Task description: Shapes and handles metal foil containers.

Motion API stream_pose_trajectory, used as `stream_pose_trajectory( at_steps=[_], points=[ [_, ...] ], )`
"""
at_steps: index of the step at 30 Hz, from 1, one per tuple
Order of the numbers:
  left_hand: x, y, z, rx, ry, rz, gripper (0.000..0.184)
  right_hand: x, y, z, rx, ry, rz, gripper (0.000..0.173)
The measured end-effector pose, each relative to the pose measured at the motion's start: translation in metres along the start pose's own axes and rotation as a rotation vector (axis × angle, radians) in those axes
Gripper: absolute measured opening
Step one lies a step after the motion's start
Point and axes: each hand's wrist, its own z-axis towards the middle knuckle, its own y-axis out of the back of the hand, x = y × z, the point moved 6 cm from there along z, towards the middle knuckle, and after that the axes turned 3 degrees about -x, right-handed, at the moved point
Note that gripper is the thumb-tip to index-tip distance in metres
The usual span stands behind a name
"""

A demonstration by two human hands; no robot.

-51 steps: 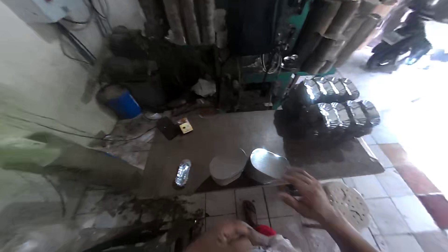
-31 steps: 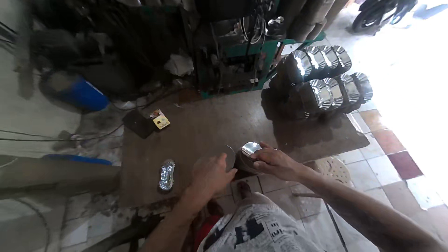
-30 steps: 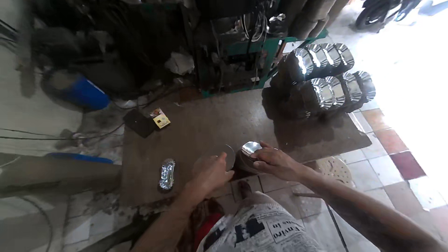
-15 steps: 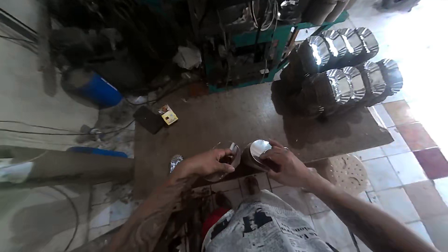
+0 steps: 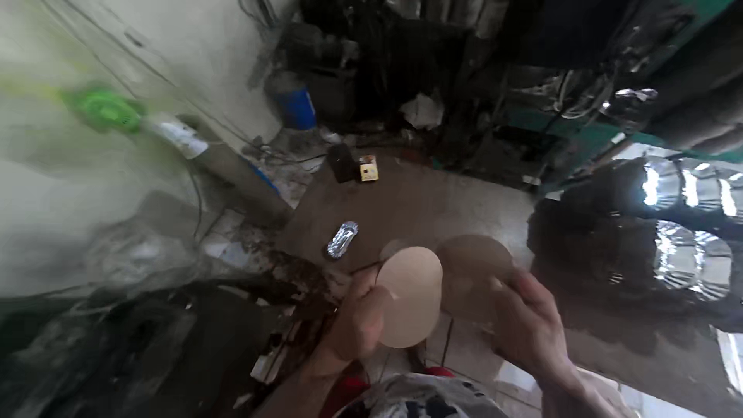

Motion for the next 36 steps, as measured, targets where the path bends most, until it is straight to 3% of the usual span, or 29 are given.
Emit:
stream_pose_trajectory(
  at_steps=[2, 4, 6, 9, 12, 14, 15, 16, 17, 19, 21, 23, 26, 29, 32, 36],
  points=[
    [0.017, 0.019, -0.023, -0.181, 0.207, -0.163, 0.035, -0.014, -0.054, -0.005, -0.019, -0.269, 0.338, 0.029],
    [0.032, 0.047, -0.055, -0.324, 0.373, -0.185, 0.038, -0.027, -0.113, -0.024, 0.052, -0.381, 0.353, 0.03],
    [0.043, 0.087, -0.1, -0.46, 0.433, -0.298, 0.035, -0.035, -0.164, -0.048, 0.281, -0.471, 0.343, 0.032],
    [0.051, 0.154, -0.165, -0.529, 0.261, -0.689, 0.024, -0.03, -0.243, -0.08, 0.715, -0.58, 0.561, 0.028],
    [0.05, 0.202, -0.206, -0.302, -0.132, -0.976, 0.023, -0.03, -0.331, -0.121, 0.867, -0.754, 0.834, 0.025],
    [0.066, 0.246, -0.239, -0.667, -0.066, -0.812, 0.028, -0.048, -0.377, -0.139, 0.87, -0.822, 0.77, 0.021],
    [0.077, 0.269, -0.259, -0.842, 0.055, -0.662, 0.028, -0.059, -0.394, -0.143, 0.88, -0.774, 0.633, 0.019],
    [0.09, 0.29, -0.281, -0.883, 0.23, -0.48, 0.027, -0.067, -0.408, -0.144, 0.924, -0.619, 0.413, 0.018],
    [0.107, 0.311, -0.301, -0.798, 0.386, -0.292, 0.039, -0.067, -0.421, -0.14, 1.018, -0.335, 0.163, 0.021],
    [0.143, 0.348, -0.345, -0.683, 0.64, 0.05, 0.059, -0.047, -0.457, -0.13, 1.115, 0.42, -0.195, 0.025],
    [0.177, 0.362, -0.395, -0.654, 0.749, 0.197, 0.056, -0.041, -0.499, -0.128, 1.18, 0.873, -0.365, 0.027],
    [0.187, 0.359, -0.428, -0.702, 0.752, 0.211, 0.041, -0.053, -0.555, -0.127, 1.432, 0.95, -0.578, 0.032],
    [0.202, 0.342, -0.457, -0.715, 0.865, 0.115, 0.045, -0.086, -0.628, -0.13, 1.679, 0.853, -0.891, 0.04],
    [0.221, 0.33, -0.472, -0.67, 0.921, 0.149, 0.05, -0.089, -0.648, -0.136, 1.725, 0.845, -0.947, 0.042],
    [0.215, 0.326, -0.486, -0.703, 0.862, 0.204, 0.041, -0.084, -0.641, -0.148, 1.784, 0.808, -0.915, 0.047],
    [0.207, 0.325, -0.501, -0.727, 0.894, 0.143, 0.044, -0.05, -0.683, -0.24, 1.754, 0.628, -0.881, 0.042]
  ],
)
